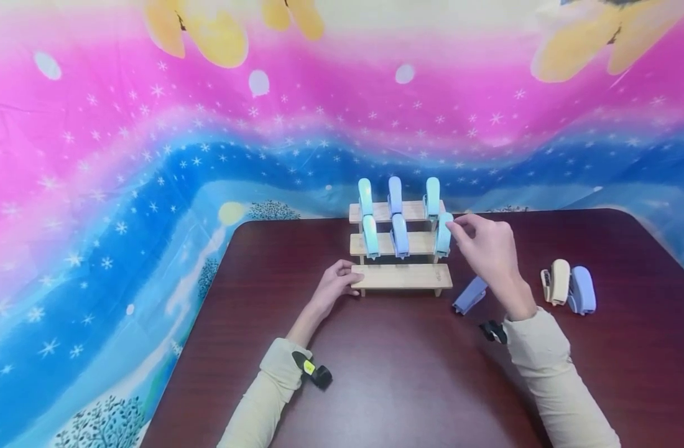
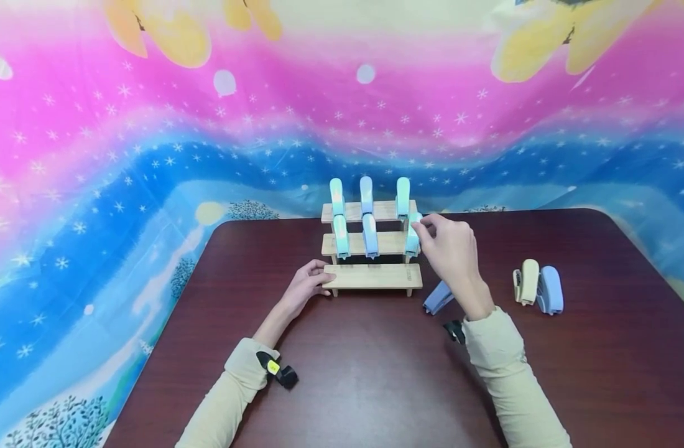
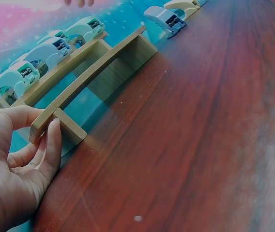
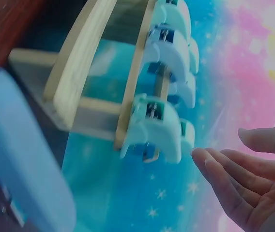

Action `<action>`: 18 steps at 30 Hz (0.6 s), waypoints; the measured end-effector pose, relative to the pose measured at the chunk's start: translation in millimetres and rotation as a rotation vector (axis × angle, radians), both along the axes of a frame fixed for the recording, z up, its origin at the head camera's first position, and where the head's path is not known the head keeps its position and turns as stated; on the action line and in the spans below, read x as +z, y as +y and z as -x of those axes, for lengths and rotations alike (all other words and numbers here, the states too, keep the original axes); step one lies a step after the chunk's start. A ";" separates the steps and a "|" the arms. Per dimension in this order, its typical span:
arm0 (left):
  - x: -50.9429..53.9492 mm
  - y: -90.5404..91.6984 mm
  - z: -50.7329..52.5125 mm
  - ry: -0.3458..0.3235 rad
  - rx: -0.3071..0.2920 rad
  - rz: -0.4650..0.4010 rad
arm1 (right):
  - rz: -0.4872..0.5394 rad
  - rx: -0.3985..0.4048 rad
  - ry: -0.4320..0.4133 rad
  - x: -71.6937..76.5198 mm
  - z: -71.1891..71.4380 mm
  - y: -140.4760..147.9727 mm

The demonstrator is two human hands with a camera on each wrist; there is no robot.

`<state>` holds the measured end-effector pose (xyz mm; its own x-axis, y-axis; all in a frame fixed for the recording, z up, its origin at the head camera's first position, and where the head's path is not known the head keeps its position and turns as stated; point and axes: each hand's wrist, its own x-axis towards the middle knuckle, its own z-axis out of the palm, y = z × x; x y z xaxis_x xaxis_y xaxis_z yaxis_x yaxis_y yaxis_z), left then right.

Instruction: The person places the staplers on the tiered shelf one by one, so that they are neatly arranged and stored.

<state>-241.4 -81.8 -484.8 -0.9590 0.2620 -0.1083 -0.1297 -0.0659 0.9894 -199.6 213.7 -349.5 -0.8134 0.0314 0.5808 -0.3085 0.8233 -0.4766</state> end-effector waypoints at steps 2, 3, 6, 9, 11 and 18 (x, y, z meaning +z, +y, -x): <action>-0.3 0.0 -0.4 0.000 0.000 -0.004 | 0.000 -0.017 -0.019 -1.2 -0.7 6.3; -0.4 -0.1 -0.5 0.000 -0.001 -0.005 | 0.001 -0.025 -0.029 -1.7 -1.2 9.3; -0.8 0.4 0.2 -0.002 -0.001 -0.013 | -0.002 -0.049 -0.053 -3.3 -2.0 19.1; -1.7 0.3 1.0 -0.006 -0.001 -0.011 | -0.010 -0.065 -0.074 -5.2 -2.2 28.8; -2.7 0.2 1.4 -0.004 -0.001 -0.007 | -0.011 -0.074 -0.084 -6.3 -1.8 35.8; -2.1 -0.2 0.7 -0.005 -0.004 -0.009 | 0.040 -0.111 -0.142 -7.3 -2.3 61.7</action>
<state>-242.2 -81.9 -486.8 -0.9573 0.2671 -0.1106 -0.1349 -0.0743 0.9881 -197.3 275.3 -356.8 -0.8775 0.1464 0.4567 -0.1436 0.8283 -0.5415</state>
